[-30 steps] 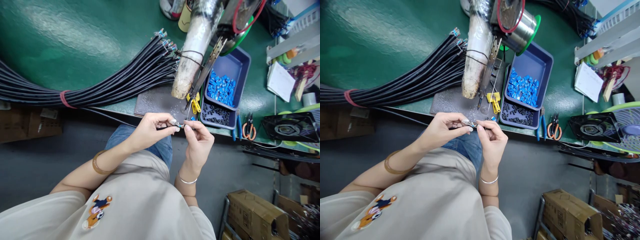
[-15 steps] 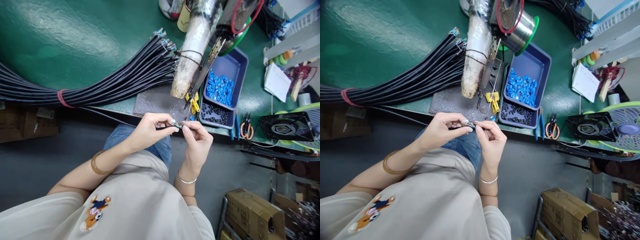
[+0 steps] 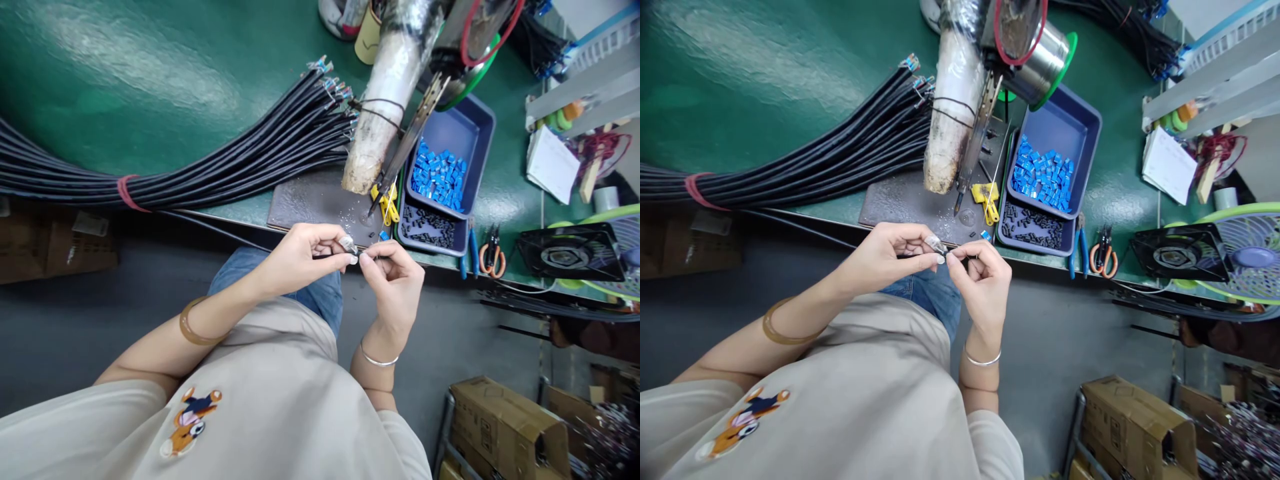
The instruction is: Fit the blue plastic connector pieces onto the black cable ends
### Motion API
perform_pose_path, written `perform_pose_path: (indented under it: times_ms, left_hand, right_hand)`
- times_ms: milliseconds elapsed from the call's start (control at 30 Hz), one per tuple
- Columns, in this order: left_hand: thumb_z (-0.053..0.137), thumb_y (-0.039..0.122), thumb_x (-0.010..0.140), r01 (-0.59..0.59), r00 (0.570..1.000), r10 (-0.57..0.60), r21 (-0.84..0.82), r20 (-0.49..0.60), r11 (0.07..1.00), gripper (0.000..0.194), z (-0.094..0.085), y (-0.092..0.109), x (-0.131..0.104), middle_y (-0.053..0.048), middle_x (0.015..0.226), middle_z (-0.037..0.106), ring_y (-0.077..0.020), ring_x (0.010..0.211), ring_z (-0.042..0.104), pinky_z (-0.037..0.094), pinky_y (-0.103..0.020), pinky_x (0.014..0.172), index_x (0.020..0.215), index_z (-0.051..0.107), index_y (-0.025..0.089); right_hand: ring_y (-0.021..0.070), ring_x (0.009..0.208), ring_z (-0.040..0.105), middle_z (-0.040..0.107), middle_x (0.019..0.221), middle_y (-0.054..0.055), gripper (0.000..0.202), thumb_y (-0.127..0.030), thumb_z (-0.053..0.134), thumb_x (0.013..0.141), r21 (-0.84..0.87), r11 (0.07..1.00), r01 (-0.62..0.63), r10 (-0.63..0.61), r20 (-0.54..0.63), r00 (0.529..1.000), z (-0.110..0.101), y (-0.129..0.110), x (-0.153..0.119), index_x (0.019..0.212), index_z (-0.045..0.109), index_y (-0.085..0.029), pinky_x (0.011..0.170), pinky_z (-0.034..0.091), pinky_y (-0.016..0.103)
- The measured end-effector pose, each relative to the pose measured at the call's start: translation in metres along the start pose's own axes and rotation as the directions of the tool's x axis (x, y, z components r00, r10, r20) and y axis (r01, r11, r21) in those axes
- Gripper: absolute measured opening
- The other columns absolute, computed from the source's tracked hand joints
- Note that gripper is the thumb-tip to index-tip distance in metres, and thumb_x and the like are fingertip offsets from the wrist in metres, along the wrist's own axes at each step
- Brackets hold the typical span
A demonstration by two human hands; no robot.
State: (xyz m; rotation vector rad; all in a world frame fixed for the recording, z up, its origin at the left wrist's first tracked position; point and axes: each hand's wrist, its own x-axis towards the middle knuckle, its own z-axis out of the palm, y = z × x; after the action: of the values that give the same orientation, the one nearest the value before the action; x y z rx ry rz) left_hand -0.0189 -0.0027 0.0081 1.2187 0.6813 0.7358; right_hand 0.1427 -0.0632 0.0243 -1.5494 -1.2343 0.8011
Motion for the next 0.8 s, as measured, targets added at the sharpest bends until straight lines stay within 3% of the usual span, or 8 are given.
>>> perform_pose_path:
  times_ms: [167, 267, 500, 800]
  left_hand:
    - [0.074, 0.021, 0.078, 0.023, 0.997, -0.013, -0.136, 0.072, 0.99, 0.019, -0.0056, -0.0008, 0.0011, 0.0, 0.075, 0.068, -0.0074, 0.069, 0.064, 0.051, -0.016, 0.067, 0.092, 0.064, 0.013]
    - [0.072, 0.024, 0.08, 0.032, 0.997, -0.021, -0.16, 0.071, 0.987, 0.013, -0.0064, 0.0019, 0.0023, 0.0, 0.069, 0.066, -0.0071, 0.064, 0.061, 0.049, -0.017, 0.063, 0.083, 0.067, 0.013]
    - [0.072, 0.019, 0.075, 0.098, 0.994, -0.091, -0.133, 0.054, 0.986, 0.013, -0.0041, 0.0056, 0.0031, 0.002, 0.058, 0.06, -0.0057, 0.054, 0.053, 0.042, -0.017, 0.055, 0.069, 0.063, 0.012]
    - [0.073, 0.016, 0.074, 0.154, 0.984, -0.133, -0.193, 0.116, 0.969, 0.013, -0.0061, 0.0068, 0.0043, 0.003, 0.057, 0.058, -0.0044, 0.054, 0.05, 0.041, -0.015, 0.055, 0.067, 0.062, 0.012]
  right_hand:
    - [0.0049, 0.054, 0.042, 0.061, 0.076, -0.002, 0.008, -0.028, 0.071, 0.082, -0.018, 0.998, 0.066, -0.067, -0.086, 0.994, -0.0007, 0.0009, -0.0011, 0.086, 0.073, -0.022, 0.048, 0.029, 0.023]
    - [0.008, 0.062, 0.051, 0.064, 0.078, 0.0, 0.005, -0.026, 0.071, 0.082, -0.053, 0.988, 0.145, -0.15, -0.123, 0.981, -0.0028, -0.0001, -0.0011, 0.084, 0.074, -0.022, 0.051, 0.033, 0.024]
    - [0.0083, 0.059, 0.049, 0.066, 0.08, 0.001, 0.004, -0.024, 0.07, 0.083, -0.134, 0.968, 0.213, -0.213, 0.012, 0.977, -0.0006, -0.004, 0.0009, 0.083, 0.074, -0.023, 0.047, 0.03, 0.025]
    - [0.0069, 0.055, 0.046, 0.068, 0.078, 0.0, 0.004, -0.02, 0.07, 0.083, -0.143, 0.946, 0.291, -0.284, 0.064, 0.957, -0.0031, -0.0039, -0.0009, 0.084, 0.074, -0.023, 0.046, 0.029, 0.024]
